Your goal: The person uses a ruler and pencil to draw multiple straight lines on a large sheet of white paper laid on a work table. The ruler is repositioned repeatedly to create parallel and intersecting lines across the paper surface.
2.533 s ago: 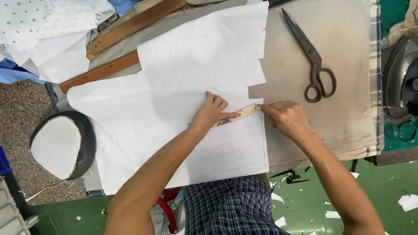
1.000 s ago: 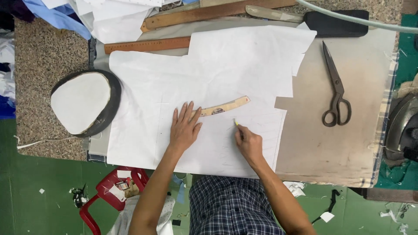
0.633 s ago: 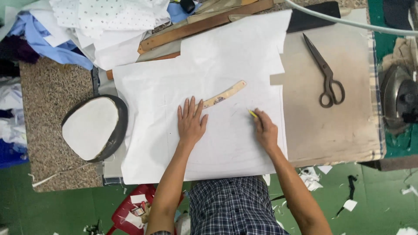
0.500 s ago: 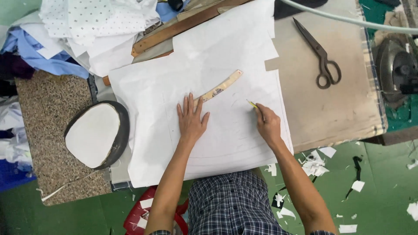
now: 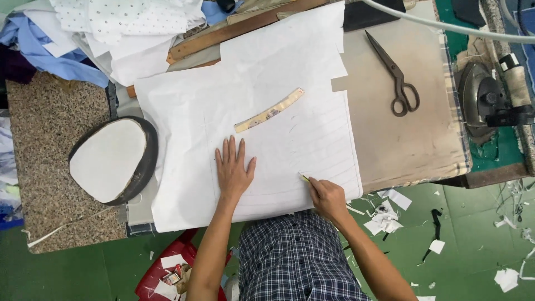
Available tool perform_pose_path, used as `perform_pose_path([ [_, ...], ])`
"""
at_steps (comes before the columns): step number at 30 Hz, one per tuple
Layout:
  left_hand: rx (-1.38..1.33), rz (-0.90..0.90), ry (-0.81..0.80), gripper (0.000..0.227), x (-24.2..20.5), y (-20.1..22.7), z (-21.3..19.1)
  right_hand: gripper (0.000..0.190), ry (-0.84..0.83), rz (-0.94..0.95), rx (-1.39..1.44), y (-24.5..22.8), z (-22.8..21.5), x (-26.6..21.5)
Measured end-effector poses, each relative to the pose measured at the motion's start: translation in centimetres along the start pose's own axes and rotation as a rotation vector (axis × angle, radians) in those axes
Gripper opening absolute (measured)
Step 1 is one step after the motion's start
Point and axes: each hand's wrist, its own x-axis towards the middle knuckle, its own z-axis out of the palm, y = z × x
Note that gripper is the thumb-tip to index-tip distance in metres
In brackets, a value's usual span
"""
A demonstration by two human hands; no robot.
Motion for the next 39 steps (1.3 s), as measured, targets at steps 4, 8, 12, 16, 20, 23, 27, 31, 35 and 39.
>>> perform_pose_path([
  [4, -0.009, -0.023, 0.025, 0.063, -0.3, -0.3, 0.8, 0.012, -0.017, -0.007, 0.003, 0.3, 0.7, 1.2],
  [8, -0.023, -0.029, 0.046, 0.062, -0.4, -0.3, 1.1, 0.014, 0.004, 0.008, -0.01, -0.4, 0.2, 2.8],
  [12, -0.037, -0.038, 0.042, 0.061, -0.4, -0.2, 0.9, 0.015, 0.024, 0.046, 0.004, -1.1, 0.2, 4.7],
  [16, -0.038, -0.042, 0.043, 0.062, -0.4, -0.4, 1.4, 0.014, -0.026, 0.069, -0.017, -0.8, 1.0, 6.3],
  [20, -0.029, -0.038, 0.055, 0.061, -0.5, -0.2, 1.2, 0.015, 0.008, 0.088, -0.046, -0.1, 2.0, 7.9],
  [23, -0.025, -0.036, 0.062, 0.061, -0.4, -0.4, 1.4, 0.016, 0.004, 0.111, -0.053, -0.2, 2.2, 9.0],
  [27, -0.023, -0.026, 0.092, 0.061, -0.5, -0.6, 1.8, 0.016, 0.01, 0.142, -0.051, -0.6, 2.2, 10.8],
  [31, -0.021, -0.015, 0.133, 0.059, -0.4, -0.6, 1.7, 0.016, -0.031, 0.151, -0.045, -0.1, 2.6, 12.1],
  [35, -0.027, -0.012, 0.137, 0.059, -0.5, -0.5, 1.6, 0.021, -0.107, 0.216, -0.094, 0.9, 3.0, 13.0],
  [39, -0.008, -0.001, 0.159, 0.058, -0.4, -0.7, 1.6, 0.023, -0.131, 0.305, -0.124, -0.4, 0.6, 13.4],
])
